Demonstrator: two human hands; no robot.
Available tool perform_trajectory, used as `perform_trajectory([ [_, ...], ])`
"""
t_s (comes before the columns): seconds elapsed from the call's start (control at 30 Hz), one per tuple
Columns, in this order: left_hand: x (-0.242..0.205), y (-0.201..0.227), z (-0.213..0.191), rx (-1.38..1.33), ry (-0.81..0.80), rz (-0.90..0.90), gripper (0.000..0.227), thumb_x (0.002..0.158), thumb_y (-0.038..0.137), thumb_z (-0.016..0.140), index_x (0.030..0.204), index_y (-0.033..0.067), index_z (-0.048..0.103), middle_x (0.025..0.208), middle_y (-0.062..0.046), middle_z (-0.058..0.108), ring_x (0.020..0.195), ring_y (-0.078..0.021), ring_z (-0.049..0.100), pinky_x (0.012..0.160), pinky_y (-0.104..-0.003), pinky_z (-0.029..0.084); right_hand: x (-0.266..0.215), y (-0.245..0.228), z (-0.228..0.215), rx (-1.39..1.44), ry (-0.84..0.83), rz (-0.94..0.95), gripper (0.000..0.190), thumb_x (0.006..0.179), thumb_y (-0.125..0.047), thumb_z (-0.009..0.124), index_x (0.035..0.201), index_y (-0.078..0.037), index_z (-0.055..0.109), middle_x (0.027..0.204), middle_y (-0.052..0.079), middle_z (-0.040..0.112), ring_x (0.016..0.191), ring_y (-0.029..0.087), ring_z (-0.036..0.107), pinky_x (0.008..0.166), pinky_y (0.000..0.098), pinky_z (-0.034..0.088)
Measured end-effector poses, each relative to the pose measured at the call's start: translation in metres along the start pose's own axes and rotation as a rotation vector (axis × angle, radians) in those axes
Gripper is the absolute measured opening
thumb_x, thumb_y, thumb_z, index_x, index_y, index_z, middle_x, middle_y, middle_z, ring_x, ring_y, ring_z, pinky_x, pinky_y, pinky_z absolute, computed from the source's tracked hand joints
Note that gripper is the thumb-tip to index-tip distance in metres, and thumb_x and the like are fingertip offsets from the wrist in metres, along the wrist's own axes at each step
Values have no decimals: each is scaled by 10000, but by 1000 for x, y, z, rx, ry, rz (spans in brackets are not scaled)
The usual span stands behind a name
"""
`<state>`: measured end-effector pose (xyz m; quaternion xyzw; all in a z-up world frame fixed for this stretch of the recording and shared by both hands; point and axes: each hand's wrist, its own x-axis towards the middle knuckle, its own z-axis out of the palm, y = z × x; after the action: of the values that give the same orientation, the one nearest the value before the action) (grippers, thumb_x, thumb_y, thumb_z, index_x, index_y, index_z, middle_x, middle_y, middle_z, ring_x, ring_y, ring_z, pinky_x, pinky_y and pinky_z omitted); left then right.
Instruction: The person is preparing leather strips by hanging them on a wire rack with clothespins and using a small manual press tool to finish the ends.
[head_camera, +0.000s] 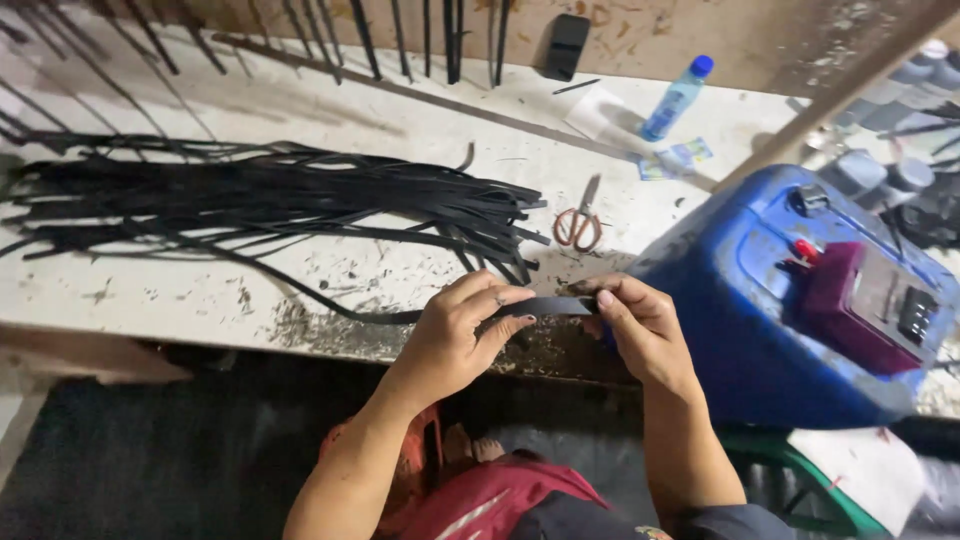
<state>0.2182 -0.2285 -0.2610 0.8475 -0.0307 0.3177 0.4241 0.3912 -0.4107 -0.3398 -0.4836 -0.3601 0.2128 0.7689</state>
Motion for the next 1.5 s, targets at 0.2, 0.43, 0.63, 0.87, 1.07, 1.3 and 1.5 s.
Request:
perform_trajectory([
  [0.2, 30, -7, 13, -118, -171, 66, 125, 997, 114, 667, 1072, 71, 757, 780, -111, 682, 754, -334, 712, 690, -394, 584, 1, -93, 18, -530, -130, -373, 197, 899, 82, 661, 703, 88, 644, 812, 261, 704, 717, 362, 661, 638, 422, 563],
  [0.43, 77, -7, 24, -427, -666, -125, 201, 1030, 167, 598, 914, 84, 739, 690, -89, 765, 686, -221, 725, 722, -369, 567, -6, -132, 7, -640, -71, -376, 226, 892, 151, 633, 677, 86, 603, 735, 242, 708, 604, 320, 617, 548, 386, 518],
  [0.63, 127, 19, 42, -389, -904, -65, 276, 1044, 209, 564, 850, 67, 701, 671, -100, 767, 662, -236, 713, 730, -392, 563, -13, -155, -20, -705, -151, -341, 15, 867, 120, 696, 864, 110, 706, 760, 212, 720, 646, 321, 684, 603, 407, 576],
  [0.87, 170, 56, 97, -33, -975, 198, 189, 984, 223, 622, 919, 68, 710, 782, -152, 721, 757, -364, 707, 709, -419, 564, -25, -178, -78, -855, -249, -203, 80, 907, -24, 726, 967, 28, 729, 797, 155, 684, 697, 324, 684, 632, 408, 574],
  [1.07, 204, 75, 147, 114, -873, 478, 156, 941, 186, 649, 1011, 53, 690, 846, -138, 637, 825, -380, 669, 728, -448, 549, -25, -209, -137, -1099, -176, -229, 70, 909, -27, 718, 960, 17, 702, 821, 156, 666, 756, 354, 671, 640, 421, 549],
  [1.3, 228, 88, 202, 305, -651, 748, 141, 952, 160, 671, 866, 76, 599, 894, -127, 568, 832, -348, 576, 742, -476, 475, -24, -235, -178, -1308, -73, -176, 86, 932, -118, 743, 987, -58, 713, 831, 64, 686, 740, 254, 639, 703, 362, 479],
  [1.5, 235, 101, 221, 408, -624, 827, 118, 791, 0, 634, 843, 101, 605, 861, -114, 579, 795, -331, 574, 625, -457, 497, -29, -230, -199, -1292, -19, -177, 85, 930, -103, 759, 971, -60, 699, 883, 48, 720, 732, 214, 650, 722, 327, 520],
])
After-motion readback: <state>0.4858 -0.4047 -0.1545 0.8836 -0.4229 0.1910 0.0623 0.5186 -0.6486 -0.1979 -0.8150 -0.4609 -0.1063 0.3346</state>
